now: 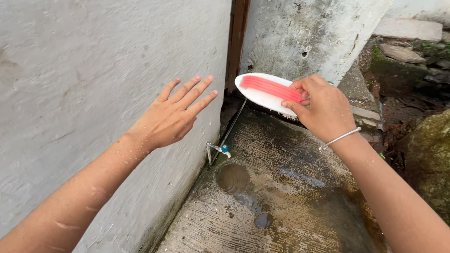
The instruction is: The person cleans a small plant pot by hand using water from a bucket and a brush.
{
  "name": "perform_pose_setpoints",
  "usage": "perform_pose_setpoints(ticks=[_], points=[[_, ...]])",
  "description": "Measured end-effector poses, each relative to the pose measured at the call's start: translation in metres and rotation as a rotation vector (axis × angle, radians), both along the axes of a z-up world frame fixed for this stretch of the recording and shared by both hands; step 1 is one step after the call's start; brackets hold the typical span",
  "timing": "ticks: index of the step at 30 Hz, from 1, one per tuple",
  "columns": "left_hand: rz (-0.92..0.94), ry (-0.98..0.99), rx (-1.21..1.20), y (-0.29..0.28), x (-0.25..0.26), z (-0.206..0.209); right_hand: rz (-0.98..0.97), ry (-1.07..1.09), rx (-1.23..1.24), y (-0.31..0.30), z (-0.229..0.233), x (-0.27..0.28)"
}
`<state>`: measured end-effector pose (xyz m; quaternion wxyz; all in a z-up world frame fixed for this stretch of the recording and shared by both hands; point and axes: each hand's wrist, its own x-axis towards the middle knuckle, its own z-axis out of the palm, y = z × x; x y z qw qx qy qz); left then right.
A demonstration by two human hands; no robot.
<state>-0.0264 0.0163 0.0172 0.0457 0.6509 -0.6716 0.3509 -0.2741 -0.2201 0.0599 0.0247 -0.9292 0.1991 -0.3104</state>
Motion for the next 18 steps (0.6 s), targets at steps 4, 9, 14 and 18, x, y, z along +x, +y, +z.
perform_pose_setpoints(ticks=[4,9,14,18], points=[[-0.068,0.018,-0.042,-0.023,-0.018,0.007,0.002,-0.025,0.031,0.001,-0.008,-0.012],[-0.249,0.095,-0.090,-0.060,-0.046,0.014,-0.024,0.020,-0.125,-0.001,-0.008,-0.037],[-0.484,0.122,-0.139,-0.097,-0.080,0.020,-0.112,-0.006,-0.092,0.009,-0.007,-0.073],[-0.586,0.102,-0.128,-0.121,-0.102,0.018,-0.211,0.009,-0.142,0.027,-0.009,-0.108]])
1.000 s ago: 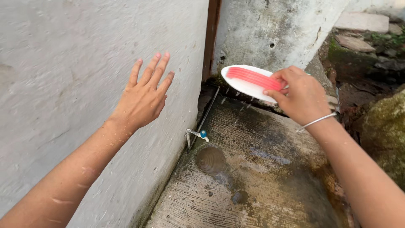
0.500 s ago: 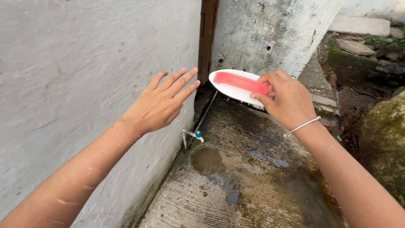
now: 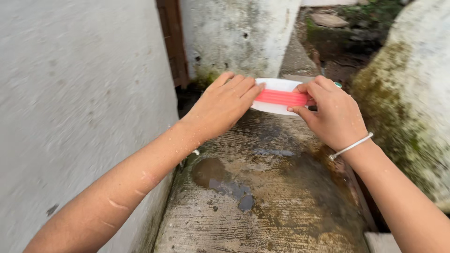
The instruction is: The person cleans a small plant pot by hand using water from a bucket and a brush.
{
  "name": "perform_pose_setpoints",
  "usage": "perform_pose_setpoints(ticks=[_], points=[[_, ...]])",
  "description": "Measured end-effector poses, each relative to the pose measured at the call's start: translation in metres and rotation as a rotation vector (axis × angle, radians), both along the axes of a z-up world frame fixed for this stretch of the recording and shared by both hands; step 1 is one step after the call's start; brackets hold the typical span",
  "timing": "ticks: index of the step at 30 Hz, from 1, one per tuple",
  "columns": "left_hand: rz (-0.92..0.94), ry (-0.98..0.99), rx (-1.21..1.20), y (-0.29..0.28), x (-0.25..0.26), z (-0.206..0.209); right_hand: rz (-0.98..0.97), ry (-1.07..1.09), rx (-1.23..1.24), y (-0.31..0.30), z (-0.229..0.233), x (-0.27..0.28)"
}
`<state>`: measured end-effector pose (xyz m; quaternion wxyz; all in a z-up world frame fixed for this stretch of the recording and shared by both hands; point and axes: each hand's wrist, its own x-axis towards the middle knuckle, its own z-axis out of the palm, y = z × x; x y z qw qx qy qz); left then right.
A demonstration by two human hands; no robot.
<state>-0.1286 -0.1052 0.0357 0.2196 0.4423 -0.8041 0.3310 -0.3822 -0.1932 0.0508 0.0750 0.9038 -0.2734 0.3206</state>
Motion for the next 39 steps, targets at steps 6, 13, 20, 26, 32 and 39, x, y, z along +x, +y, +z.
perform_pose_setpoints(ticks=[6,13,20,26,32,39], points=[[-0.279,0.048,0.039,-0.026,-0.035,-0.011,-0.215,0.009,0.068,0.035,-0.002,-0.045],[-0.538,0.150,0.079,-0.042,-0.078,-0.008,-0.338,-0.038,0.024,0.074,0.000,-0.093],[-0.745,0.160,0.017,-0.044,-0.125,0.003,-0.478,0.047,-0.077,0.110,0.005,-0.136],[-0.846,0.117,-0.014,-0.038,-0.175,-0.001,-0.603,0.037,-0.089,0.155,0.005,-0.171],[-1.004,0.201,0.020,-0.024,-0.202,-0.008,-0.758,-0.013,0.014,0.196,-0.001,-0.180],[-1.063,0.170,0.010,-0.021,-0.211,-0.005,-0.777,0.027,-0.008,0.222,0.002,-0.183]])
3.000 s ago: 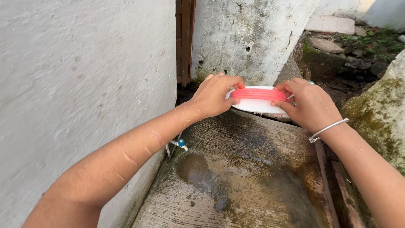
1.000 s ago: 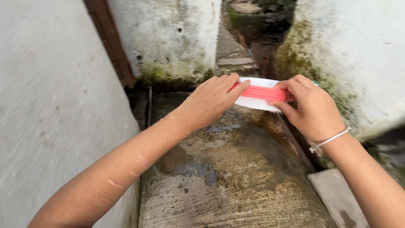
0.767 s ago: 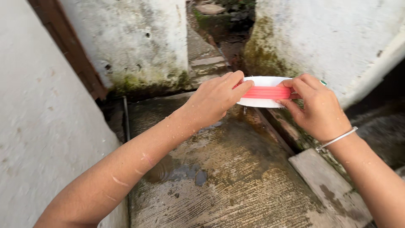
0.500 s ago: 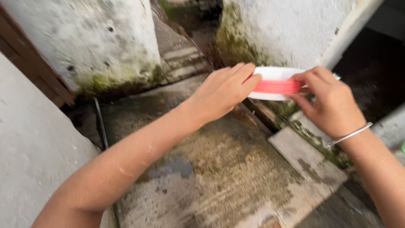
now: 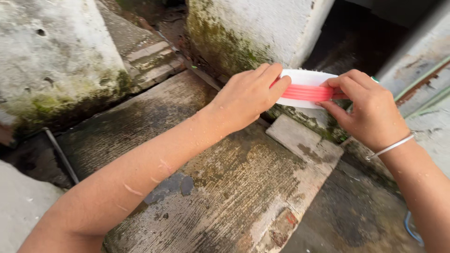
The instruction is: The person cleans a small plant pot by hand using water from a bucket and a brush.
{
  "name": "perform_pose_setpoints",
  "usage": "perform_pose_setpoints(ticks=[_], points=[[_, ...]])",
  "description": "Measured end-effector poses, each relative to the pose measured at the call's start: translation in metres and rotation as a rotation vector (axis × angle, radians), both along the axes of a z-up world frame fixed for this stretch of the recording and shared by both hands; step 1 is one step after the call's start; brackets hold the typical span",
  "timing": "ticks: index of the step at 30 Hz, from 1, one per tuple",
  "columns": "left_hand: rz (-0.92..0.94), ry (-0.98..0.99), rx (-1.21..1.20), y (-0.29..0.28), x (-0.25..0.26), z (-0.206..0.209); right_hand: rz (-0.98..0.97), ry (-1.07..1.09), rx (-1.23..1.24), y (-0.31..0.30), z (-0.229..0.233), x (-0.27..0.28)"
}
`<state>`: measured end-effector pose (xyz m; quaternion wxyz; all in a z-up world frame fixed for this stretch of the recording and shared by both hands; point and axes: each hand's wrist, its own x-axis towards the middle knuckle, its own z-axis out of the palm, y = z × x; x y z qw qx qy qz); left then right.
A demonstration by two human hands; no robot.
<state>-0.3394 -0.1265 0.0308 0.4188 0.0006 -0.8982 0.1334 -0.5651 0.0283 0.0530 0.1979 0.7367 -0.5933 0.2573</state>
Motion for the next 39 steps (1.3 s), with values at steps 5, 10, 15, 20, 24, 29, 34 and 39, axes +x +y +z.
perform_pose_setpoints(ticks=[5,10,15,20,24,29,34,39], points=[[0.015,0.000,-0.005,0.000,0.007,0.001,0.059,-0.014,-0.004,-0.002,-0.001,0.005],[0.036,-0.061,0.019,-0.008,0.018,-0.002,-0.010,0.009,-0.041,-0.011,-0.012,0.020],[0.019,-0.057,0.022,-0.012,0.013,-0.015,-0.022,-0.065,-0.047,-0.007,-0.032,0.029],[-0.007,-0.081,0.047,-0.007,0.010,-0.025,-0.031,-0.105,0.011,-0.001,-0.037,0.024],[-0.016,-0.101,0.060,-0.005,0.008,-0.029,-0.038,-0.130,0.033,0.006,-0.042,0.024],[-0.070,-0.077,0.083,-0.003,0.003,-0.036,-0.022,-0.106,0.043,0.007,-0.042,0.020],[-0.031,-0.058,0.108,-0.004,0.009,-0.039,-0.020,-0.087,0.043,0.004,-0.045,0.025],[-0.042,-0.071,0.092,-0.004,0.009,-0.037,-0.070,-0.073,0.083,0.008,-0.039,0.026]])
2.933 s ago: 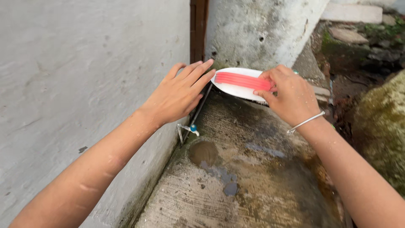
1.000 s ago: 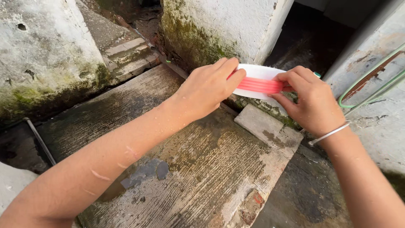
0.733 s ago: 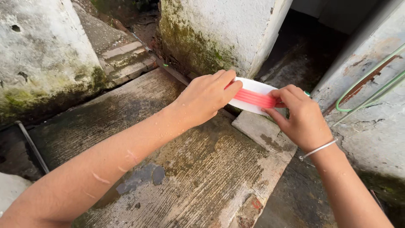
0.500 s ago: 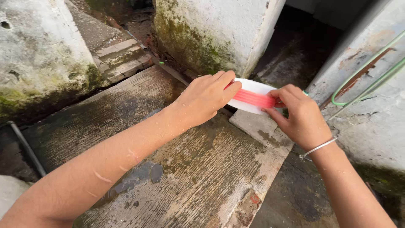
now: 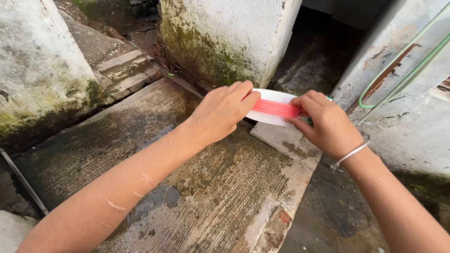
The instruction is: The person cleans a small plant pot by hand using water from a bucket and a brush.
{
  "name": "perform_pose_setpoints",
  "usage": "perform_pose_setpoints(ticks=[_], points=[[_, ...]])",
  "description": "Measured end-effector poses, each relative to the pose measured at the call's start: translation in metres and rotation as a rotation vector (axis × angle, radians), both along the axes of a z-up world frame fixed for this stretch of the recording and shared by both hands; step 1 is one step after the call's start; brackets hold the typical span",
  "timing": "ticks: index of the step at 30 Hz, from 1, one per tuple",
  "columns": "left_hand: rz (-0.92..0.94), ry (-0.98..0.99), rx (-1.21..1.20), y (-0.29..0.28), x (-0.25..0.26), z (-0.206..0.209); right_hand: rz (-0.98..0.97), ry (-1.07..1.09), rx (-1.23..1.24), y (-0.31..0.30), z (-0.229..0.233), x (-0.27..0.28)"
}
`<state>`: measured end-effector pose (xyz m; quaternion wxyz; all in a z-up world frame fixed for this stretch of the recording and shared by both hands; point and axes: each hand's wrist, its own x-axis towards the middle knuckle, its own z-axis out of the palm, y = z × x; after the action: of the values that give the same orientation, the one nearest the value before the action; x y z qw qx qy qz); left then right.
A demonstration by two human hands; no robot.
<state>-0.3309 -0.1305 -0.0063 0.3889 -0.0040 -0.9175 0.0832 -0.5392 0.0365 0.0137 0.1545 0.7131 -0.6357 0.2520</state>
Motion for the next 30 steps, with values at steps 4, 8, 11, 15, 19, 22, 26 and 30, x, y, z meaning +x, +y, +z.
perform_pose_setpoints(ticks=[4,8,11,15,19,22,26,30], points=[[0.004,0.031,0.016,0.000,-0.007,0.004,0.007,0.054,0.010,-0.001,0.015,-0.006],[-0.006,0.055,0.029,0.000,-0.011,0.004,0.004,0.094,0.017,0.001,0.023,-0.010],[-0.013,0.049,0.043,-0.002,-0.013,0.006,0.013,0.111,0.039,0.000,0.031,-0.014],[0.023,0.105,0.046,0.000,-0.010,0.007,0.078,0.194,0.035,-0.007,0.043,-0.017],[0.082,0.096,0.099,0.000,0.008,0.012,0.127,0.279,-0.005,-0.025,0.049,-0.009],[0.112,0.118,0.050,0.004,0.032,0.016,0.198,0.298,-0.034,-0.036,0.046,0.004],[0.198,0.058,0.013,0.021,0.077,0.015,0.296,0.269,-0.069,-0.044,0.032,0.030],[0.309,0.005,-0.024,0.034,0.128,0.012,0.436,0.195,-0.039,-0.066,0.017,0.064]])
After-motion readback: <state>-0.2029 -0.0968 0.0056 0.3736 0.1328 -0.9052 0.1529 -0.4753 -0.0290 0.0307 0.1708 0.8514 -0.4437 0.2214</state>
